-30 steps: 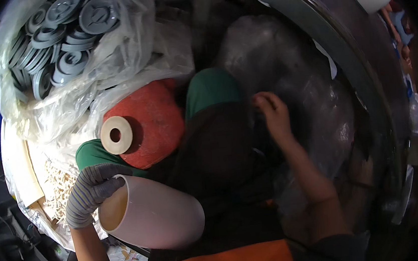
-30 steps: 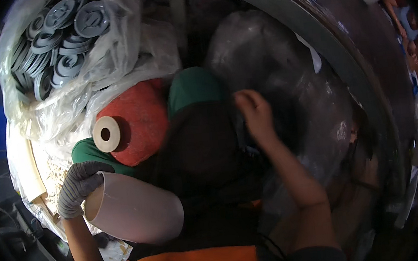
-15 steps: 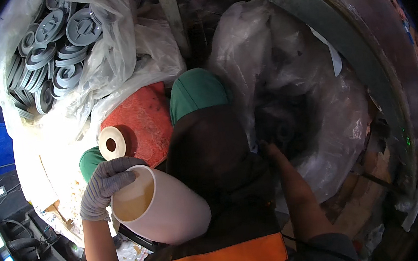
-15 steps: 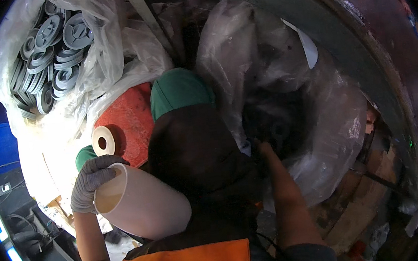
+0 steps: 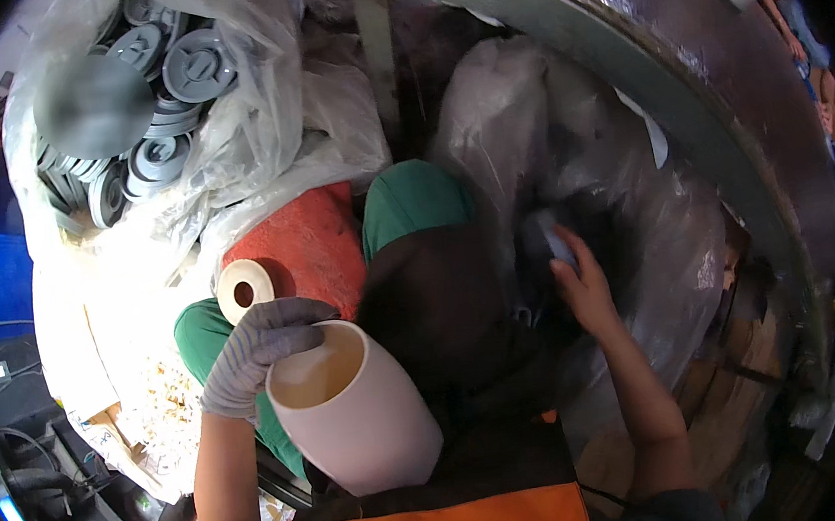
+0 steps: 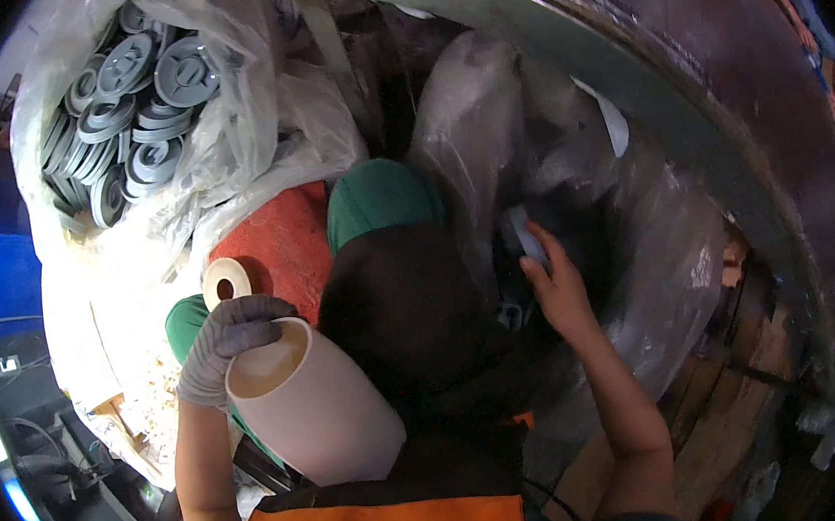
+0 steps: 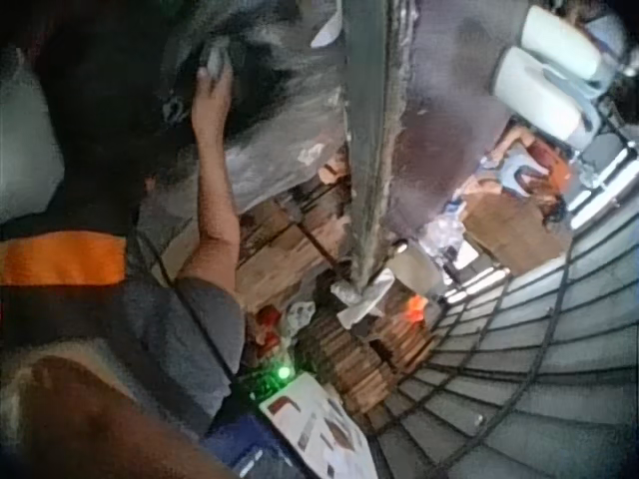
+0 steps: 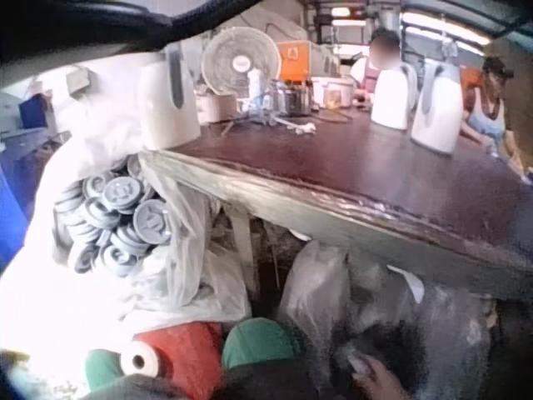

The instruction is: The person assembles white plastic pitchers by inserting a white plastic component into the body, then attaching a gray lid. The person repeats this process for multiple units, placing finished pitchers on a nearby table.

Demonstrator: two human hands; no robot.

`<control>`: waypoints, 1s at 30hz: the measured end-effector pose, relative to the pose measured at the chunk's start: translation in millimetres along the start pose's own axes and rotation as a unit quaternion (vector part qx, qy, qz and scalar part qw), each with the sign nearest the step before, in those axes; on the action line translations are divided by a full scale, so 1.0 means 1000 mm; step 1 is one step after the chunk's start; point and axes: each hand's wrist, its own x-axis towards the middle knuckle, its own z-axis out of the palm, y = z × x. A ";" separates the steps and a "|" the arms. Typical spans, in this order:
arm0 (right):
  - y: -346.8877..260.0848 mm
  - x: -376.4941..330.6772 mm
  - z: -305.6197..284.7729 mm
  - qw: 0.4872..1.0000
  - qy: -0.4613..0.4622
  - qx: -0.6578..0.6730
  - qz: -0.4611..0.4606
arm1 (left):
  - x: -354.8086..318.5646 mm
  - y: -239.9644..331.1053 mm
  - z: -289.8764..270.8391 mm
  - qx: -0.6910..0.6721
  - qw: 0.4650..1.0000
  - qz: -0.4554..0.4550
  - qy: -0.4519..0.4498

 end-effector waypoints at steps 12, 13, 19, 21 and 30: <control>-0.158 -0.020 0.075 0.946 0.047 0.278 -0.159 | -0.016 -0.043 -0.008 -0.193 0.972 0.130 -0.021; -0.164 -0.025 0.076 0.938 0.042 0.297 -0.176 | -0.018 -0.044 -0.003 -0.204 0.966 0.162 -0.012; -0.223 -0.043 0.106 0.915 -0.270 0.293 0.068 | -0.016 -0.059 -0.004 -0.429 0.892 0.124 -0.067; -0.229 -0.038 0.119 0.909 -0.299 0.269 0.108 | -0.017 -0.058 -0.003 -0.447 0.881 0.150 -0.032; -0.215 -0.021 0.143 0.925 -0.319 0.194 0.072 | -0.007 -0.077 -0.002 -0.428 0.881 0.199 -0.012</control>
